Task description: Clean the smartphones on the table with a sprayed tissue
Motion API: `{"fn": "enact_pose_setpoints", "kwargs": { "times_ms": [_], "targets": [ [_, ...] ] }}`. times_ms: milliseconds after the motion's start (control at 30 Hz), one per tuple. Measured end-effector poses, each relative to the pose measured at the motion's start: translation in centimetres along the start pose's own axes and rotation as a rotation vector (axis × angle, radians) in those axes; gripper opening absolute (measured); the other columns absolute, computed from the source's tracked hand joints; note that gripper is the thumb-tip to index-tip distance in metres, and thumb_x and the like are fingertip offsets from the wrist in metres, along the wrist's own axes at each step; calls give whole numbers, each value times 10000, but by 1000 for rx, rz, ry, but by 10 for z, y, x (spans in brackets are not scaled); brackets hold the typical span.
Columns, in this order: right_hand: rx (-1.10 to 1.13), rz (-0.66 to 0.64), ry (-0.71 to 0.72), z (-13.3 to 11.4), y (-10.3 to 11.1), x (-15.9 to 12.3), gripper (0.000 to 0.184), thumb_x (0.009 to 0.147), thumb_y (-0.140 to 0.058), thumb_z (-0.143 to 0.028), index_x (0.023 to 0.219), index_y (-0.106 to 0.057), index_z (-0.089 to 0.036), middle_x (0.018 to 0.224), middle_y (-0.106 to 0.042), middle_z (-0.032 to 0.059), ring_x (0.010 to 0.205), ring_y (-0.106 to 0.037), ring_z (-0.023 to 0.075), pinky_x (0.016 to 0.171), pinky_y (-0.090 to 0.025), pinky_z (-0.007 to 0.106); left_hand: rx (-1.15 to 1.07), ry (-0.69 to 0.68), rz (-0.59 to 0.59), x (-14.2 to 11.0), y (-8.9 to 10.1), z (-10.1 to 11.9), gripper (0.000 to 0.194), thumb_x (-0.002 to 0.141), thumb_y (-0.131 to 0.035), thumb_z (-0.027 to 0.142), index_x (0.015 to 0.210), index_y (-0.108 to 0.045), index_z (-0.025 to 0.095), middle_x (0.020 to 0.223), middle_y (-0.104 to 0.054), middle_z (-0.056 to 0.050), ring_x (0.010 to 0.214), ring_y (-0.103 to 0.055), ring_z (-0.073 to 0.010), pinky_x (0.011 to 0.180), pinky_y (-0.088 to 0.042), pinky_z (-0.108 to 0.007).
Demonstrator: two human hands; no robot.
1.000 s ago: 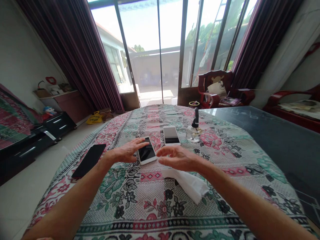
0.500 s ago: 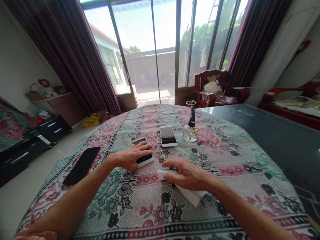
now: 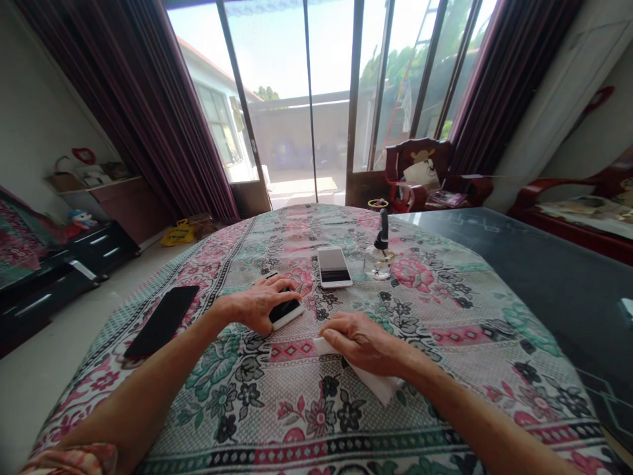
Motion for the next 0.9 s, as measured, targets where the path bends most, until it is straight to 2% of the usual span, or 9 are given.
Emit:
{"fn": "enact_pose_setpoints", "kwargs": {
  "times_ms": [100,233,400,567,667,767,900],
  "targets": [
    [-98,-79,63,-5,-6,-1,257,909,-481,-287,870,-726,-222,903,-673,44,806,-590,165,785,-447,282,-12,24,-7,-2,1,-2,841,560,-691,323,1356,-422,312,1334,-434,-100,1277,-320,-353,1079,-239,-553],
    [-101,-112,101,-12,-9,-4,184,865,-539,-229,890,-721,-246,955,-671,35,869,-608,161,822,-456,288,-21,56,-24,-4,-1,-7,883,547,-704,342,1377,-405,308,1367,-421,-107,1280,-320,-360,1090,-219,-552],
    [-230,-81,64,-13,-15,-9,126,823,-572,-181,876,-678,-224,973,-642,48,880,-595,173,835,-450,320,-35,33,-41,-4,-3,-8,923,562,-696,321,1416,-345,309,1468,-330,-103,1341,-241,-372,1093,-197,-571],
    [-379,17,-16,-4,-18,-8,162,822,-541,-169,973,-597,-193,964,-591,81,874,-564,205,812,-441,359,-46,-5,-32,-4,1,-2,837,578,-697,324,1365,-415,288,1349,-454,-104,1252,-373,-330,1068,-267,-522],
    [-372,4,-16,-4,-19,-10,161,842,-558,-229,998,-591,-202,997,-578,85,880,-562,206,817,-441,358,-41,-23,-27,-4,3,1,777,582,-700,324,1320,-461,296,1302,-482,-90,1222,-400,-317,1049,-298,-501],
    [-380,-24,2,-9,-20,-11,125,878,-529,-250,962,-615,-213,967,-582,75,852,-564,191,797,-440,345,-31,-27,-25,-5,4,1,766,583,-705,317,1312,-469,296,1298,-481,-89,1218,-403,-314,1050,-291,-514],
    [-403,-7,71,-14,-24,-4,163,888,-487,-179,811,-630,-191,859,-578,58,752,-546,150,712,-435,298,-14,-35,-26,-6,4,0,765,586,-712,304,1311,-469,301,1328,-462,-92,1226,-392,-329,1049,-275,-554]
  ]
}}
Point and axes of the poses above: each hand's wrist, its own x-axis towards the middle knuckle, its own y-axis out of the back of the hand, z = x × y, the point moved 7 cm from there along x, towards the middle knuckle
